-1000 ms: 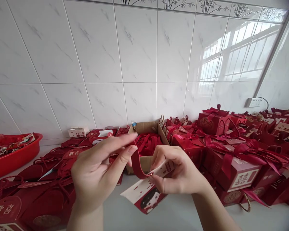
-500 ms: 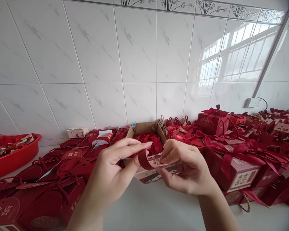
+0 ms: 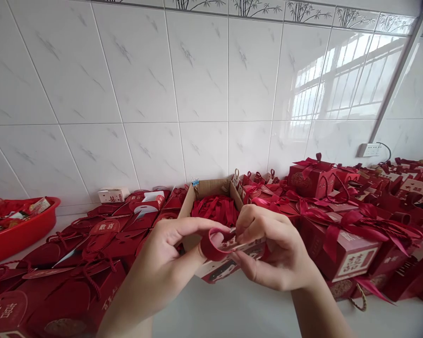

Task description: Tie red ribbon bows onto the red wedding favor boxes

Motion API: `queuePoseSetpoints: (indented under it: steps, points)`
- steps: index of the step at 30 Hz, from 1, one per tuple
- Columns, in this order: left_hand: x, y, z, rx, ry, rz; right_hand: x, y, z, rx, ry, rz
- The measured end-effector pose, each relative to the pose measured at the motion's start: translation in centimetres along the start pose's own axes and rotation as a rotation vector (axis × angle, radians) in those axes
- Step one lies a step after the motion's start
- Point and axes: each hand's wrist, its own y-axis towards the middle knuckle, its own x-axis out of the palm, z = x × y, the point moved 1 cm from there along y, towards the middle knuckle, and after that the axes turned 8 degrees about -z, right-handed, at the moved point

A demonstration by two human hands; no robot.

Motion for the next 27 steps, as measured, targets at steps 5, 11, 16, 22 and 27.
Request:
queuePoseSetpoints:
  steps: [5,11,16,22,27]
  points:
    - [-0.11,-0.07,-0.03,0.024,0.041,0.020,-0.01,0.01,-0.11,-0.003,-0.004,-0.004]
    - [-0.09,-0.16,0.00,0.013,0.043,-0.006,-0.03,0.06,-0.07,-0.009,0.021,-0.003]
    - [-0.01,0.00,0.46,0.044,0.057,-0.020,-0.11,0.10,-0.29,-0.006,0.006,-0.003]
    - [-0.16,0.00,0.66,0.077,0.069,-0.083,-0.28,0.06,-0.47,-0.012,-0.034,-0.002]
    - [-0.59,-0.20,0.70,0.201,0.066,-0.188,-0.33,-0.07,-0.52,-0.101,-0.073,0.042]
